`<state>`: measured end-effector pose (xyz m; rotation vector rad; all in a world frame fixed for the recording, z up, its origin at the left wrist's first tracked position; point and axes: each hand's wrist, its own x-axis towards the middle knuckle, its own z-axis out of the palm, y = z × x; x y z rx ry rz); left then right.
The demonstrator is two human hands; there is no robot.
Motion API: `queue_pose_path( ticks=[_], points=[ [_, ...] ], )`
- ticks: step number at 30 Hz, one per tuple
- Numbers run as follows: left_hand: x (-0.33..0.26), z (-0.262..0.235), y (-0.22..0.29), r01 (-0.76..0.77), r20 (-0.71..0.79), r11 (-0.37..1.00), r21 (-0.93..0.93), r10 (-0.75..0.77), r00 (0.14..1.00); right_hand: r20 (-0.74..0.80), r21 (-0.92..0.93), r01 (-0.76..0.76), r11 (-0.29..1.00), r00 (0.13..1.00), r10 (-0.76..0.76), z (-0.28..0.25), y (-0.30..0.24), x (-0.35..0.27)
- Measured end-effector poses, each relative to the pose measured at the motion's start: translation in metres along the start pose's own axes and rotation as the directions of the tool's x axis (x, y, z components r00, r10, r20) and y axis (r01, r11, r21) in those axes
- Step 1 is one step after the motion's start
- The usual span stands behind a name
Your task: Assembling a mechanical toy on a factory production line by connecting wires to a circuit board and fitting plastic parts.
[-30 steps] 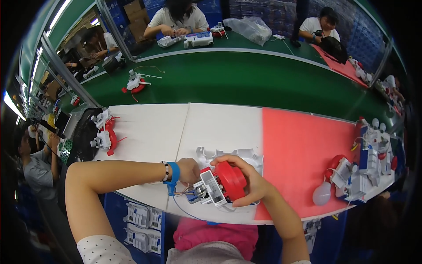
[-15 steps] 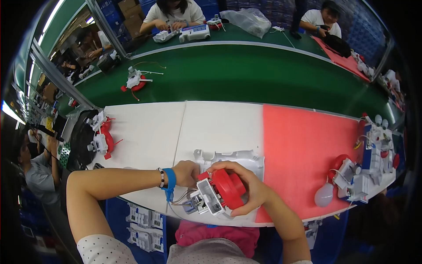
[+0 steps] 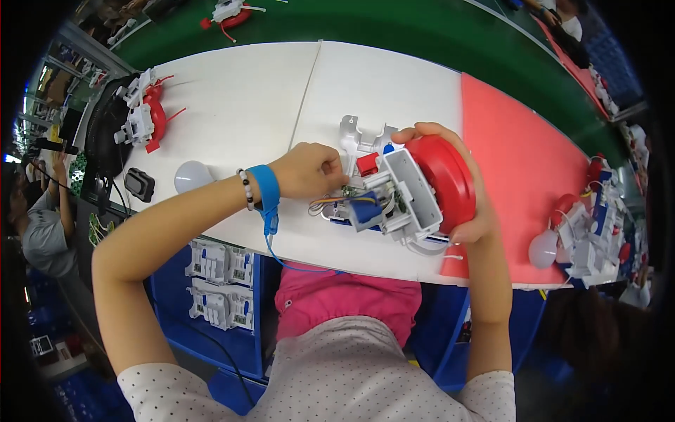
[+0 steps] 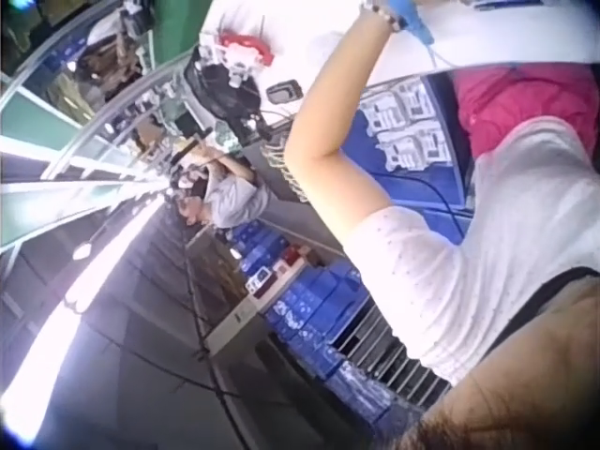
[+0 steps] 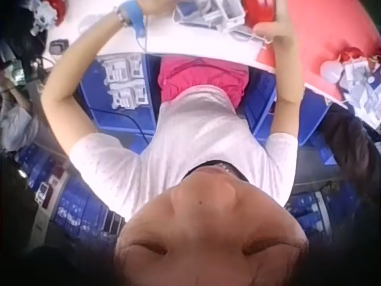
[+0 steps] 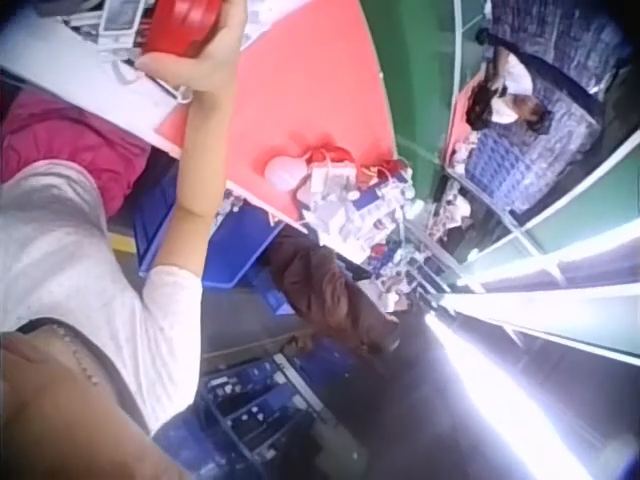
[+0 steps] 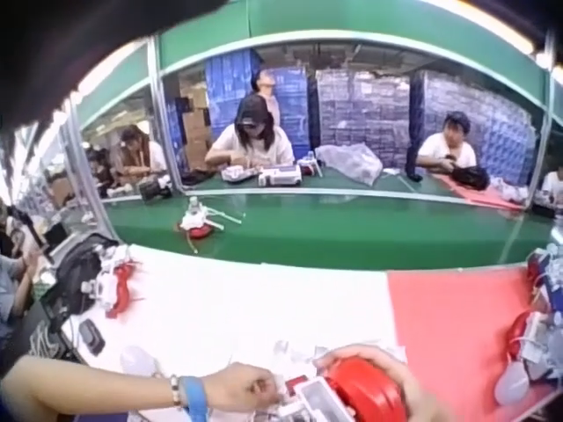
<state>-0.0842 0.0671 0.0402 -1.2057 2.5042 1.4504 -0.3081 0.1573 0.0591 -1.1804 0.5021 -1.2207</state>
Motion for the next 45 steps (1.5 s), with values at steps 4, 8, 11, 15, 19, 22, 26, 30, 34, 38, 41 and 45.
queue_pose_path(
  ticks=[4,8,11,15,19,22,26,30,34,38,41,45],
  points=[
    [-0.012,0.005,-0.016,-0.022,-0.029,0.99,-0.137,0.018,0.999,-0.072,0.012,-0.038,0.999,0.997,0.039,0.013,0.0,0.001],
    [-0.027,0.008,-0.027,-0.298,-0.163,0.953,0.05,0.303,0.939,-0.094,-0.33,-0.108,0.938,0.992,0.081,0.025,-0.012,0.008],
    [-0.032,0.007,-0.029,-0.291,-0.201,0.939,0.185,0.326,0.924,-0.097,-0.501,-0.107,0.859,0.993,0.067,0.039,-0.014,0.018],
    [-0.039,-0.004,-0.017,-0.323,-0.214,0.944,0.075,0.331,0.919,-0.002,-0.731,0.019,0.682,1.0,-0.029,0.04,-0.008,0.031],
    [-0.045,-0.004,-0.029,-0.2,-0.189,0.98,0.008,0.198,0.962,0.09,-0.82,0.069,0.569,0.996,0.008,0.041,-0.009,0.037],
    [-0.046,-0.002,-0.025,-0.158,-0.183,0.982,-0.102,0.137,0.973,0.138,-0.857,0.083,0.509,0.988,0.072,0.039,-0.009,0.035],
    [-0.044,-0.003,-0.027,-0.139,-0.218,0.981,-0.137,0.107,0.97,0.186,-0.877,0.125,0.464,0.979,0.087,0.041,-0.003,0.032],
    [-0.044,-0.006,-0.026,-0.089,-0.23,0.988,-0.13,0.058,0.972,0.187,-0.91,0.126,0.395,0.975,0.12,0.038,0.002,0.029],
    [-0.042,-0.009,-0.026,-0.265,-0.463,0.964,0.033,0.25,0.851,0.132,-0.873,0.058,0.485,0.984,0.119,0.03,-0.003,0.016],
    [-0.036,-0.022,-0.025,-0.4,-0.638,0.914,0.074,0.352,0.685,0.065,-0.964,0.007,0.267,0.975,0.211,0.015,-0.022,-0.003],
    [-0.022,-0.033,-0.031,-0.468,-0.697,0.883,0.034,0.356,0.622,0.01,-1.0,-0.002,0.03,0.926,0.376,0.008,-0.026,-0.011],
    [0.002,-0.035,-0.047,-0.541,-0.809,0.833,-0.115,0.237,0.537,0.002,-0.999,-0.014,0.044,0.94,0.342,0.015,-0.019,-0.014]
  ],
)
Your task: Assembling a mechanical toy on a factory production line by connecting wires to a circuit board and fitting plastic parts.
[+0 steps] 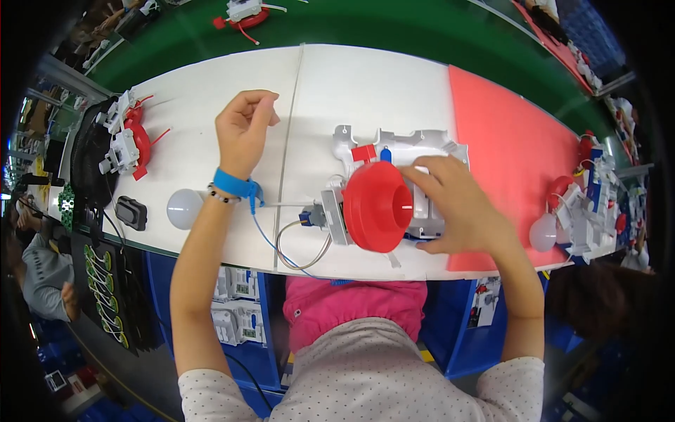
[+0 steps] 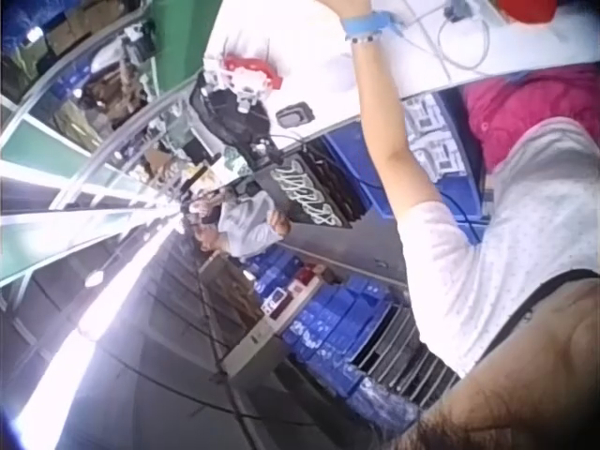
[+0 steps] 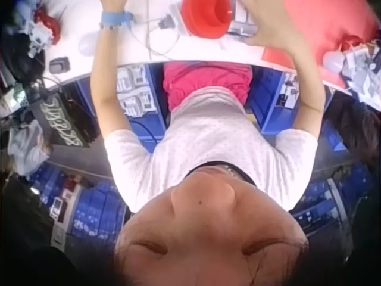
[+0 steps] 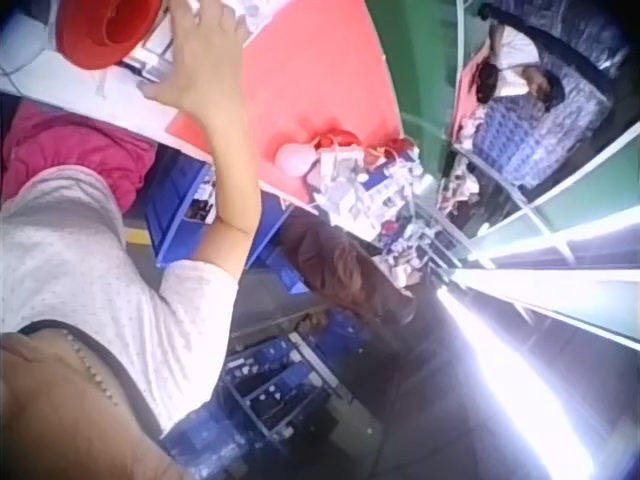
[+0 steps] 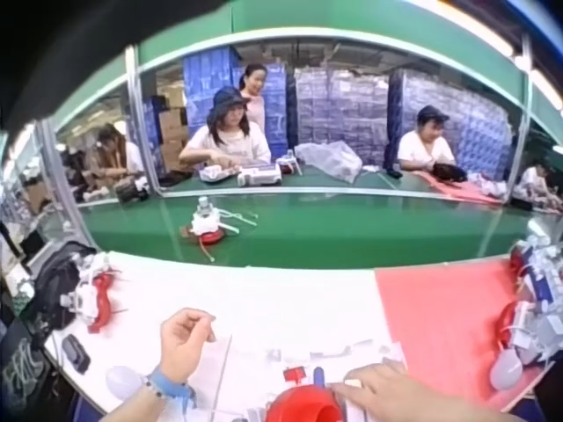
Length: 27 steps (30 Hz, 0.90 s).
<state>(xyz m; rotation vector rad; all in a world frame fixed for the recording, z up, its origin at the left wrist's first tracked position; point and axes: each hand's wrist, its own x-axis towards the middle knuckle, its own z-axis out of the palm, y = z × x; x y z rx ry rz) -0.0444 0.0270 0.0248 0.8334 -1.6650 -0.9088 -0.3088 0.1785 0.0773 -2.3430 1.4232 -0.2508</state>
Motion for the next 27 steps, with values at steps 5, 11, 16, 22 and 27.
queue_pose_path(
  ticks=[5,11,16,22,27],
  points=[
    [0.009,0.008,0.007,0.008,-0.128,0.999,-0.052,-0.015,0.992,-0.041,-0.022,-0.027,0.999,0.999,0.026,0.004,0.001,-0.005],
    [-0.006,0.028,0.056,-0.304,-0.181,0.952,-0.045,0.292,0.939,-0.104,0.098,0.005,0.995,0.995,0.005,0.001,0.019,0.001],
    [-0.017,0.028,0.071,-0.561,-0.142,0.824,-0.08,0.547,0.825,-0.232,0.247,0.05,0.968,0.973,0.009,-0.006,0.043,0.007],
    [-0.023,0.041,0.044,-0.464,-0.136,0.877,-0.123,0.448,0.884,-0.375,0.277,-0.157,0.948,0.89,0.258,-0.053,0.075,0.027],
    [-0.03,0.056,0.029,-0.412,0.093,0.909,-0.058,0.416,0.905,-0.621,0.203,-0.19,0.961,0.734,0.276,-0.103,0.126,0.058]
  ],
)
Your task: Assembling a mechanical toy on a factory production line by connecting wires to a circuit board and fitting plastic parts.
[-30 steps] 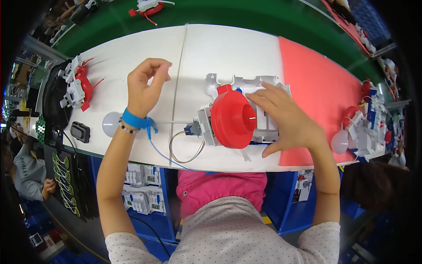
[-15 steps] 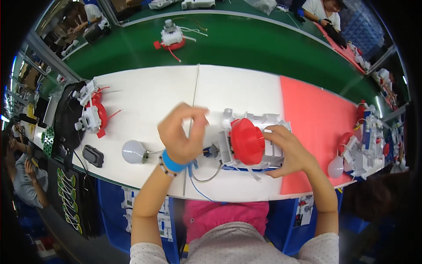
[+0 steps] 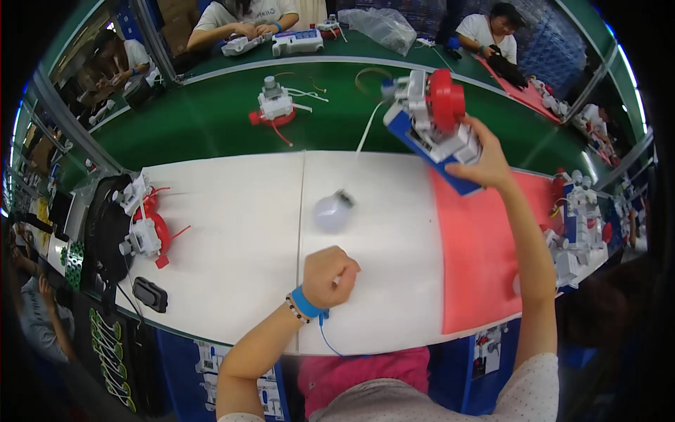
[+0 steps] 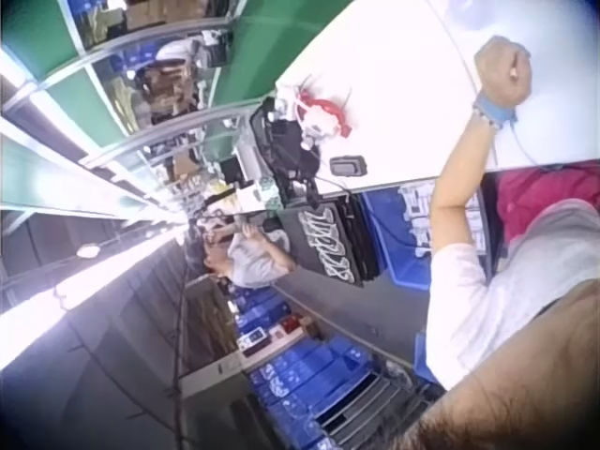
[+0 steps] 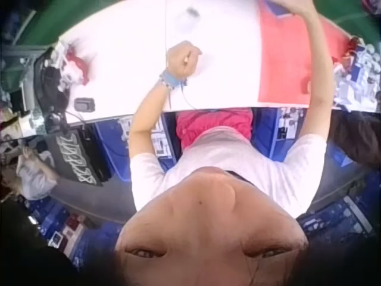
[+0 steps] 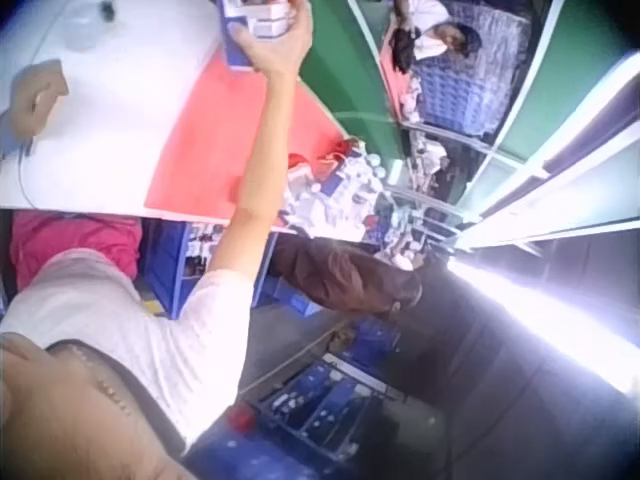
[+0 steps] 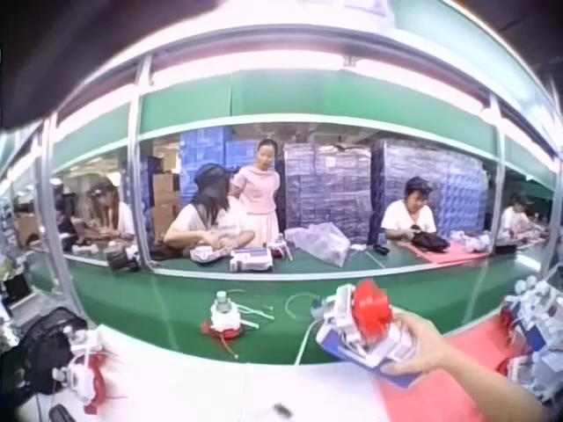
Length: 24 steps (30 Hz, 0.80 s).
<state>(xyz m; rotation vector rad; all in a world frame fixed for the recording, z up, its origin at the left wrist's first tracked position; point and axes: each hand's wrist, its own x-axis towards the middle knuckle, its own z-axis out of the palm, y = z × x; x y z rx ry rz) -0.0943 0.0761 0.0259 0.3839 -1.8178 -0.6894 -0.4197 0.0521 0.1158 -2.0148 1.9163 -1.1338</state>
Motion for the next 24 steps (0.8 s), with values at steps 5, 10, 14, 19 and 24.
queue_pose_path(
  ticks=[5,10,14,19,24],
  points=[
    [-0.007,0.008,-0.004,0.129,0.215,0.992,-0.016,-0.122,0.969,-0.143,-0.244,-0.025,0.969,0.99,-0.01,-0.031,-0.002,0.058],
    [-0.008,0.009,-0.005,0.133,0.22,0.991,-0.016,-0.126,0.967,-0.193,-0.189,-0.121,0.974,0.978,0.084,-0.03,0.024,0.091],
    [-0.008,0.01,-0.01,0.14,0.237,0.99,-0.014,-0.133,0.962,-0.216,-0.16,-0.153,0.975,0.969,0.116,-0.013,0.052,0.093],
    [-0.004,0.009,-0.01,0.186,0.256,0.983,0.011,-0.182,0.949,-0.116,-0.347,-0.159,0.924,0.985,0.126,-0.001,0.081,0.082],
    [-0.006,0.008,-0.012,0.25,0.241,0.968,0.018,-0.247,0.938,-0.04,-0.457,-0.202,0.866,0.977,0.207,0.015,0.13,0.073]
  ],
)
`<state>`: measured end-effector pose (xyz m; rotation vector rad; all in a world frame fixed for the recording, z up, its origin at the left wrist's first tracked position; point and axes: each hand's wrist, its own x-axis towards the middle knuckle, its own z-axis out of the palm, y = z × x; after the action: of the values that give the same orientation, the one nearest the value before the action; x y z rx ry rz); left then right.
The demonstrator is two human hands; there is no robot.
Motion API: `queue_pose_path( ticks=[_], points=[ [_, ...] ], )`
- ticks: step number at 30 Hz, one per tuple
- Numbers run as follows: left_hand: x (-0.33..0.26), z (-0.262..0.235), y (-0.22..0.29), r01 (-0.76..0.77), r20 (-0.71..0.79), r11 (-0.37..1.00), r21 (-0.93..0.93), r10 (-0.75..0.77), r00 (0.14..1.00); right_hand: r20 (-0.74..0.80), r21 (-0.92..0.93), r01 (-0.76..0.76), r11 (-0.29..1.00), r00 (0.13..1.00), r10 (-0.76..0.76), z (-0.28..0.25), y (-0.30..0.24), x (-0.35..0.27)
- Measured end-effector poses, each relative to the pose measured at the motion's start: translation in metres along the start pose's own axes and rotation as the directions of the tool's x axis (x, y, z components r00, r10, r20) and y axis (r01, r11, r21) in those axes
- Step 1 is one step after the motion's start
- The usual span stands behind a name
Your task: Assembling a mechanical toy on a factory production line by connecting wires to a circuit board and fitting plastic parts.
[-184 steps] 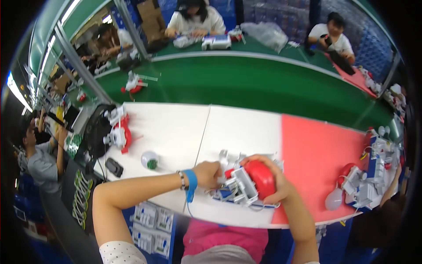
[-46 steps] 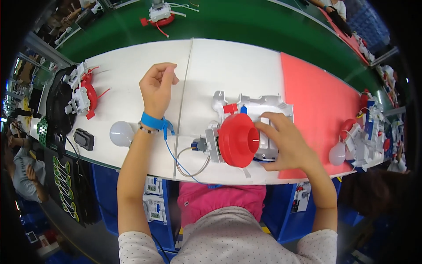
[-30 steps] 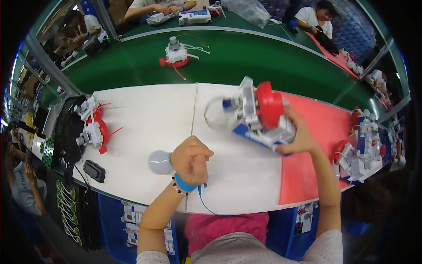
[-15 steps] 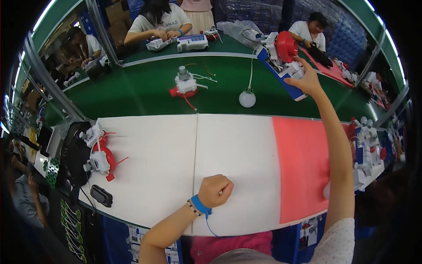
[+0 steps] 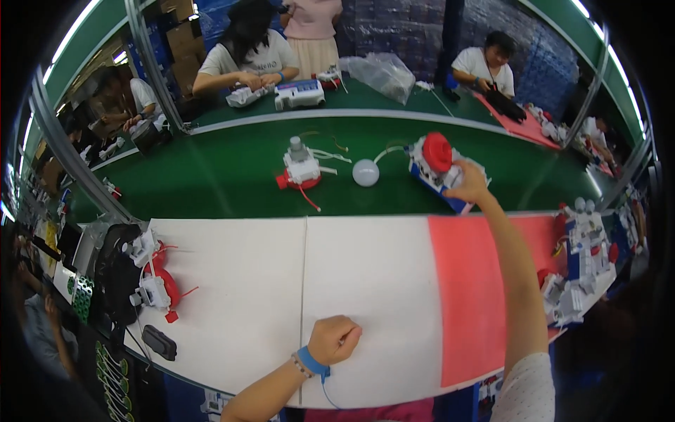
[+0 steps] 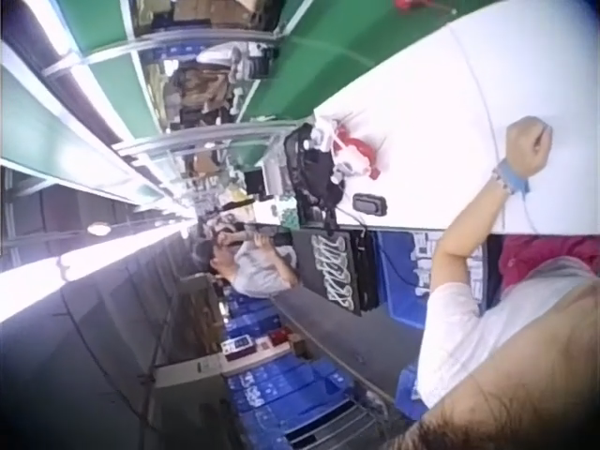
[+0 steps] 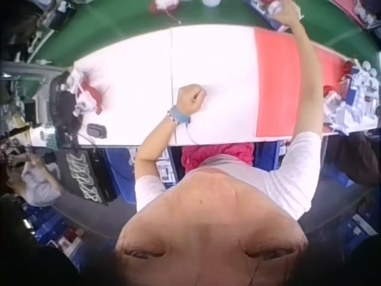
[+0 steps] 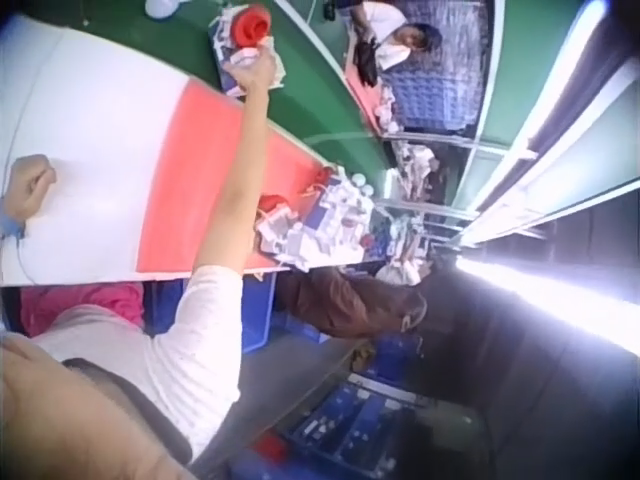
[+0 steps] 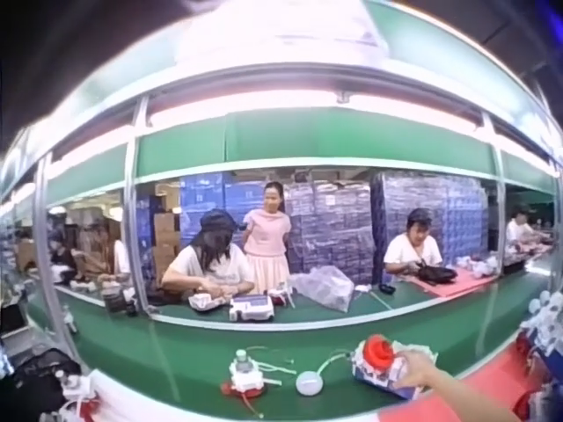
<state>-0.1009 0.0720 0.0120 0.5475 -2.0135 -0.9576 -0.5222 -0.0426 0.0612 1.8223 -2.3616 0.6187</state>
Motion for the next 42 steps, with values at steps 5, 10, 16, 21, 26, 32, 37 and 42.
queue_pose_path(
  ticks=[5,10,16,21,26,32,37,42],
  points=[
    [-0.002,0.001,0.002,0.091,-0.009,0.996,-0.019,-0.091,0.996,0.04,0.063,0.047,0.997,0.998,-0.05,0.013,0.035,0.008],
    [-0.001,-0.003,0.003,0.078,-0.016,0.996,-0.041,-0.079,0.997,0.191,0.087,-0.026,0.996,0.981,0.009,-0.004,0.036,0.021],
    [-0.002,-0.001,-0.004,0.058,-0.025,0.997,-0.047,-0.06,0.998,0.133,-0.567,-0.07,0.82,0.975,0.175,-0.039,-0.02,0.032],
    [0.002,0.002,-0.003,0.131,0.027,0.991,-0.017,-0.131,0.991,-0.129,-0.468,0.192,0.863,0.951,-0.281,-0.04,-0.098,0.048],
    [-0.005,0.001,-0.008,0.105,0.022,0.994,-0.014,-0.105,0.994,-0.069,-0.131,0.511,0.85,0.85,-0.522,0.017,-0.181,0.063],
    [-0.002,0.011,-0.012,0.043,0.044,0.999,0.002,-0.043,0.998,-0.024,0.41,0.261,0.874,0.961,-0.276,0.098,-0.224,0.069],
    [-0.013,0.004,-0.015,0.037,0.024,0.999,0.003,-0.037,0.999,-0.11,0.312,0.014,0.95,0.994,0.022,0.133,-0.237,0.077],
    [-0.014,0.012,-0.015,0.044,0.016,0.998,0.042,-0.044,0.999,0.007,0.293,-0.129,0.947,0.991,0.133,0.134,-0.214,0.086]
  ],
)
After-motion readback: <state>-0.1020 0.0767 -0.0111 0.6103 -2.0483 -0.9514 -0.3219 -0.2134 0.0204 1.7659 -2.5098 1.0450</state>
